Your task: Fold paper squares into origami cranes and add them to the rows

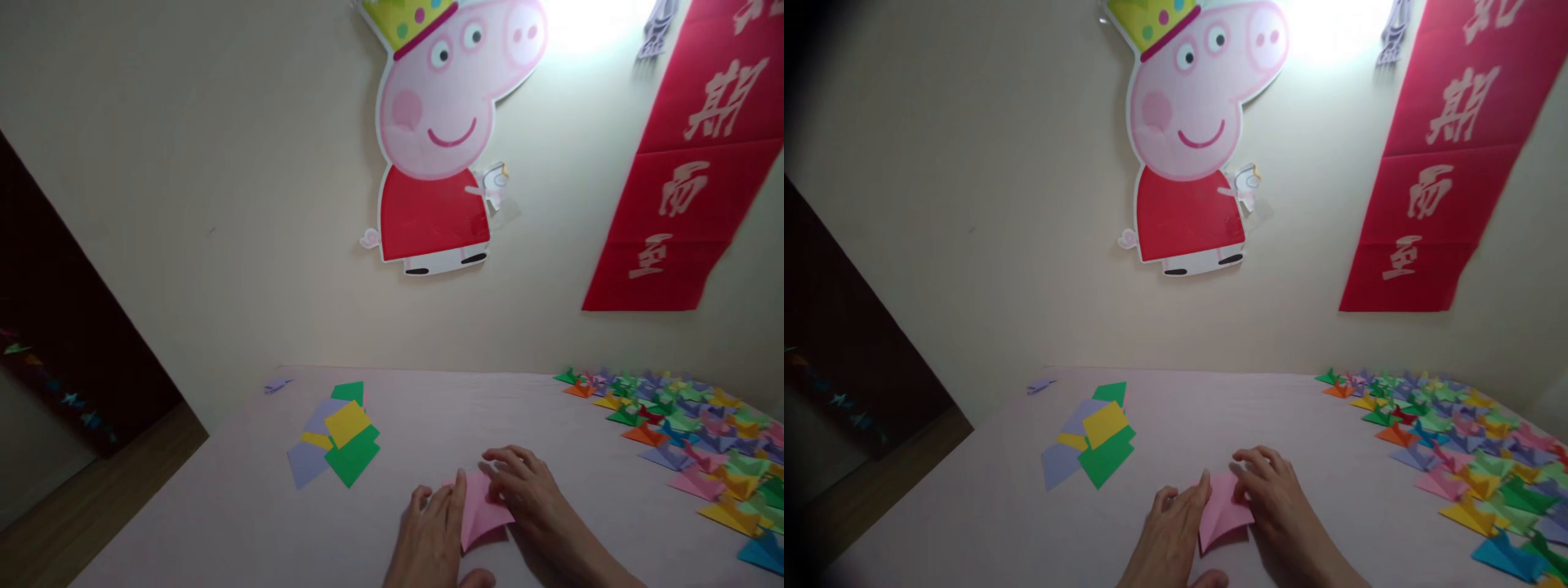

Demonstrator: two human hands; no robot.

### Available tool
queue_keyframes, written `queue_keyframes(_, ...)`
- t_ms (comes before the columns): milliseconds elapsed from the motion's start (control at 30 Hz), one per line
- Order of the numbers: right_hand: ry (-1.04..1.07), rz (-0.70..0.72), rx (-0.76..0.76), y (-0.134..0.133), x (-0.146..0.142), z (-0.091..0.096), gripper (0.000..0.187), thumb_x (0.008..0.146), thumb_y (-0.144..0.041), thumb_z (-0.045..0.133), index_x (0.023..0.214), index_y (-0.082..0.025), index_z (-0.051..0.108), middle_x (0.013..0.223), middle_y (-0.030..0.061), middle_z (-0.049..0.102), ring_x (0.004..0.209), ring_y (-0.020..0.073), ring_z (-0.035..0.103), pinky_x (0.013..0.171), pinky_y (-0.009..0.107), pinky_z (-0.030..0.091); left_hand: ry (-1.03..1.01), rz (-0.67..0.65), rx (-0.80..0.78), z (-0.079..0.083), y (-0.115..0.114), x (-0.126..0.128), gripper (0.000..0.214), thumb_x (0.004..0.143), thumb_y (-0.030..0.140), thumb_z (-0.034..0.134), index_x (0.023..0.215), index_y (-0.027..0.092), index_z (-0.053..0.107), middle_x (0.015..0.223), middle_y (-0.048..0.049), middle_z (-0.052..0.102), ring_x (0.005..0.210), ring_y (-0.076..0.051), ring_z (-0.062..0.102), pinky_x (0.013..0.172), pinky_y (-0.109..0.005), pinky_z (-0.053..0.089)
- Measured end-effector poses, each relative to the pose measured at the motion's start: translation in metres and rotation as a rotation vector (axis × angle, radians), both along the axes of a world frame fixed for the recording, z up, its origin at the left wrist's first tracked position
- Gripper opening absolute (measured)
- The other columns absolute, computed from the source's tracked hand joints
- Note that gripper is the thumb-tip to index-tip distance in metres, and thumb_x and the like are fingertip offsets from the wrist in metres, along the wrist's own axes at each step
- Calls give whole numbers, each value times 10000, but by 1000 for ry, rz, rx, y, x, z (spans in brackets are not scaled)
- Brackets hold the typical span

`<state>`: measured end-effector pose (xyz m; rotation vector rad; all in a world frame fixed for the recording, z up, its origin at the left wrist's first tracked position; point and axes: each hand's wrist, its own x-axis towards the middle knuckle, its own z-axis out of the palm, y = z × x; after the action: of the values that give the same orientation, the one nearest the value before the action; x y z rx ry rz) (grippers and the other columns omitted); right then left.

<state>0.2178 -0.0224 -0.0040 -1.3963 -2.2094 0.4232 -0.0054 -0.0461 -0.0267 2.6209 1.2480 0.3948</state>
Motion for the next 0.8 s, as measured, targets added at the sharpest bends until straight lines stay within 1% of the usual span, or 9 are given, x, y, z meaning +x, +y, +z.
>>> queue_keyframes(133,29,57,-109,-7,-1,2,275,754,-153,531,910,-288,713,1238,40,637,1206,273,447,1051,458,343,76,-2,138,-13,-7,-3,875,870,558,585,1542,179,171,1399,-122,537,1164,-274,565,1001,-381,386)
queue_keyframes(233,105,61,-168,-7,-11,9,177,850,-252,536,824,-269,710,1132,51,657,1110,250,495,1006,416,382,63,46,119,-19,-11,-4,877,863,523,600,1545,185,166,1391,-106,546,1144,-266,564,983,-356,395)
queue_keyframes(333,194,71,-184,-2,-20,14,211,880,-320,546,730,-239,670,1086,54,652,1061,233,518,974,383,397,9,132,-28,-19,-11,-3,989,826,453,642,1553,156,41,1412,-120,519,1130,-272,553,994,-363,390)
queue_keyframes(400,275,89,-198,2,-24,16,201,877,-323,549,733,-229,652,1039,53,655,1030,223,535,948,359,413,-27,140,-88,-16,-9,1,1085,802,415,660,1539,134,-84,1444,-141,479,1132,-282,545,1012,-390,380)
queue_keyframes(500,351,49,-236,9,-20,16,214,878,-327,526,734,-219,641,897,44,656,915,205,575,862,325,448,-80,89,-70,-8,0,10,1143,811,340,642,1478,119,-260,1507,-159,388,1253,-287,470,1084,-435,309)
queue_keyframes(567,334,4,-259,12,-15,15,205,860,-336,537,729,-215,639,824,34,650,841,200,587,810,315,456,-125,75,-62,-3,7,14,1126,827,297,615,1456,123,-302,1505,-151,394,1299,-271,434,1104,-438,285)
queue_keyframes(667,315,-23,-293,15,-7,12,237,862,-378,521,740,-214,641,795,29,658,790,195,597,768,305,459,-150,78,-93,-3,12,16,1092,837,296,603,1474,133,-268,1490,-147,418,1293,-261,444,1091,-429,311)
queue_keyframes(733,333,-57,-291,16,-6,9,287,884,-413,477,748,-212,631,792,31,658,775,194,601,752,301,459,-107,72,-87,-8,10,14,1060,843,336,612,1508,158,-194,1528,-155,352,1304,-286,431,1075,-442,334)
queue_keyframes(800,338,-113,-264,17,-8,5,297,888,-429,462,753,-210,611,785,29,647,763,193,596,737,299,455,-45,99,-33,-16,7,12,1004,842,404,633,1545,226,-61,1574,-148,251,1294,-330,440,1051,-474,362)
